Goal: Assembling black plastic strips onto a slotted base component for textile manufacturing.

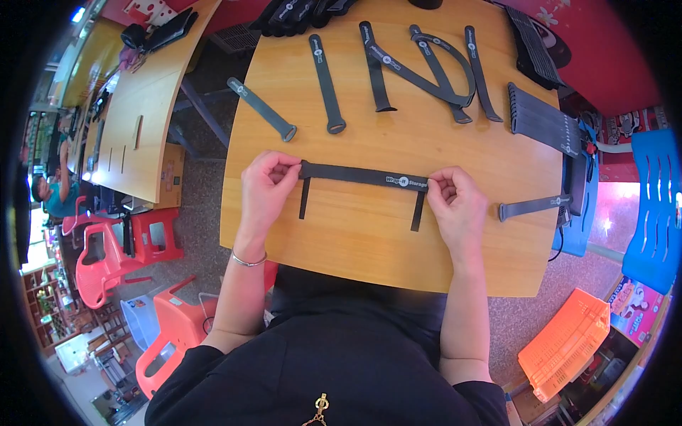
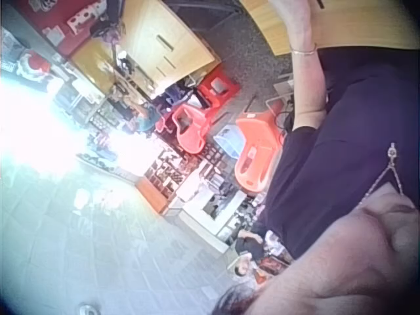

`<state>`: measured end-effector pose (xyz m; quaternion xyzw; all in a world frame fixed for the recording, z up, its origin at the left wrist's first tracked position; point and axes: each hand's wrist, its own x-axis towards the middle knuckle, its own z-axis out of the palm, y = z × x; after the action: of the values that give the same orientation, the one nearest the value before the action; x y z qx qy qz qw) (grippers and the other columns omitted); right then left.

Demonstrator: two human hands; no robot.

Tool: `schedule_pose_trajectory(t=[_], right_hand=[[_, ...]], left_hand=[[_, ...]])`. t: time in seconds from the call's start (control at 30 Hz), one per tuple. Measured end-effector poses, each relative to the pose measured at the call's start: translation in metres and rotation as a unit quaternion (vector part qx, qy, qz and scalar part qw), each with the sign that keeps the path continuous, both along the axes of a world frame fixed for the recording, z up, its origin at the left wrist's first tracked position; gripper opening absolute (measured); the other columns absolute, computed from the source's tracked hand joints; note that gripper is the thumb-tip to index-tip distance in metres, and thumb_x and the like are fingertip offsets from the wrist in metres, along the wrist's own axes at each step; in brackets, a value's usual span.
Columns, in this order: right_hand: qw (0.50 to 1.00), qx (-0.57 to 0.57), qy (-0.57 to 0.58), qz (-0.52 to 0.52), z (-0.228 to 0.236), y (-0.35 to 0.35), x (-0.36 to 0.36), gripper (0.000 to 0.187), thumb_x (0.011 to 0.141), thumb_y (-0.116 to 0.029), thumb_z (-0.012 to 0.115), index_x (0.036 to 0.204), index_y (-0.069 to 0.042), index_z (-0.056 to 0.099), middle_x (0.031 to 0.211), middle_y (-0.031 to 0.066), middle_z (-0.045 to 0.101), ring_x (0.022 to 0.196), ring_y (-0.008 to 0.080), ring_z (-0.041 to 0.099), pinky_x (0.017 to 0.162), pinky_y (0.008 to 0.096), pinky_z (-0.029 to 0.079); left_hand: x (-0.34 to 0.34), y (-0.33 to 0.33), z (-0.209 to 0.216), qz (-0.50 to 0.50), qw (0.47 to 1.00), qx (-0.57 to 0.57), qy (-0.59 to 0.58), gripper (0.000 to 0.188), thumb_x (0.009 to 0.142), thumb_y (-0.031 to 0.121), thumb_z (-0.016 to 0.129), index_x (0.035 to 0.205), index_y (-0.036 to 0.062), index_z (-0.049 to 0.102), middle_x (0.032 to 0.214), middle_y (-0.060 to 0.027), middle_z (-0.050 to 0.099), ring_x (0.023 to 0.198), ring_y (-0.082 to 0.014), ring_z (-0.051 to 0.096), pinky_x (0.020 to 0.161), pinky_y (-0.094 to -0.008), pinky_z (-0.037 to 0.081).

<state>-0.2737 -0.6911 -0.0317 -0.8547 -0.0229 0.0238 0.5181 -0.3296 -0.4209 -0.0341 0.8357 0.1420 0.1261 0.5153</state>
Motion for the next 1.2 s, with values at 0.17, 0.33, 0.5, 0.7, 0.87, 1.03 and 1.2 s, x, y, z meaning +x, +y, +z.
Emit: schedule_pose_trajectory(t=[0.17, 0.33, 0.5, 0.7, 0.87, 1.03, 1.2], right_hand=[[1.0, -0.003, 0.002, 0.0, 0.0008, 0.0004, 0.0006, 0.005, 0.078, 0.001, 0.063, 0.082, 0.0, 0.061, 0.07, -0.0002, 0.058, 0.059, 0.0043, 0.05, 0.054, 0.0186, 0.042], [1.0, -0.01, -0.001, 0.0, 0.0011, 0.0005, 0.0007, 0.006, 0.077, 0.001, 0.064, 0.082, 0.0, 0.061, 0.07, 0.0003, 0.058, 0.059, 0.0045, 0.05, 0.054, 0.0187, 0.042], [1.0, -0.01, -0.008, 0.002, 0.0014, 0.0002, 0.0001, 0.006, 0.077, 0.001, 0.064, 0.082, 0.001, 0.06, 0.07, 0.0004, 0.058, 0.058, 0.0047, 0.049, 0.054, 0.0189, 0.042], [1.0, -0.005, -0.009, 0.001, 0.0032, 0.0024, -0.001, 0.006, 0.077, 0.002, 0.064, 0.082, 0.001, 0.06, 0.07, 0.001, 0.057, 0.058, 0.005, 0.049, 0.053, 0.0196, 0.042], [1.0, -0.017, -0.017, -0.002, 0.0015, 0.0032, -0.0013, 0.007, 0.076, 0.002, 0.064, 0.082, 0.001, 0.06, 0.07, 0.0022, 0.057, 0.058, 0.0059, 0.049, 0.053, 0.0206, 0.042], [0.997, -0.049, -0.061, 0.012, -0.0007, 0.0027, -0.0024, 0.01, 0.075, 0.003, 0.065, 0.082, 0.0, 0.059, 0.071, 0.005, 0.056, 0.056, 0.0092, 0.051, 0.052, 0.0226, 0.043], [0.99, -0.091, -0.108, 0.029, 0.001, 0.0044, -0.0045, 0.012, 0.075, 0.002, 0.065, 0.083, -0.001, 0.057, 0.073, 0.0064, 0.055, 0.056, 0.0124, 0.053, 0.053, 0.0252, 0.045]], left_hand=[[0.0005, 0.0004, -0.0007, -0.001, 1.0, 0.0, -0.002, 0.005, 0.076, -0.005, 0.063, 0.082, -0.0041, 0.063, 0.076, -0.0073, 0.058, 0.063, -0.0118, 0.06, 0.057, -0.0216, 0.049], [0.0013, -0.0008, -0.0003, 0.002, 1.0, 0.003, 0.001, 0.005, 0.076, -0.005, 0.064, 0.081, -0.0039, 0.063, 0.076, -0.0072, 0.058, 0.063, -0.0116, 0.059, 0.056, -0.0215, 0.049], [0.0016, -0.0023, 0.0004, 0.001, 1.0, 0.013, 0.003, 0.006, 0.075, -0.006, 0.064, 0.081, -0.004, 0.063, 0.075, -0.0072, 0.057, 0.063, -0.0116, 0.059, 0.056, -0.0219, 0.049], [0.0008, -0.0032, 0.0011, 0.001, 1.0, 0.027, 0.005, 0.006, 0.075, -0.007, 0.063, 0.081, -0.0049, 0.062, 0.076, -0.0066, 0.058, 0.063, -0.0109, 0.06, 0.056, -0.0209, 0.049], [0.0009, -0.0026, -0.0009, -0.004, 0.999, 0.039, 0.004, 0.006, 0.076, -0.007, 0.063, 0.081, -0.0056, 0.061, 0.077, -0.0055, 0.058, 0.064, -0.0098, 0.061, 0.057, -0.0201, 0.049], [0.0003, -0.0058, -0.0002, -0.002, 0.997, 0.081, -0.005, 0.007, 0.075, -0.007, 0.064, 0.08, -0.0051, 0.061, 0.076, -0.0055, 0.057, 0.062, -0.0087, 0.057, 0.055, -0.0204, 0.047], [-0.0007, -0.008, -0.0006, 0.002, 0.996, 0.093, -0.019, 0.007, 0.074, -0.007, 0.064, 0.08, -0.0045, 0.062, 0.077, -0.0059, 0.057, 0.06, -0.0096, 0.057, 0.054, -0.0207, 0.047]])
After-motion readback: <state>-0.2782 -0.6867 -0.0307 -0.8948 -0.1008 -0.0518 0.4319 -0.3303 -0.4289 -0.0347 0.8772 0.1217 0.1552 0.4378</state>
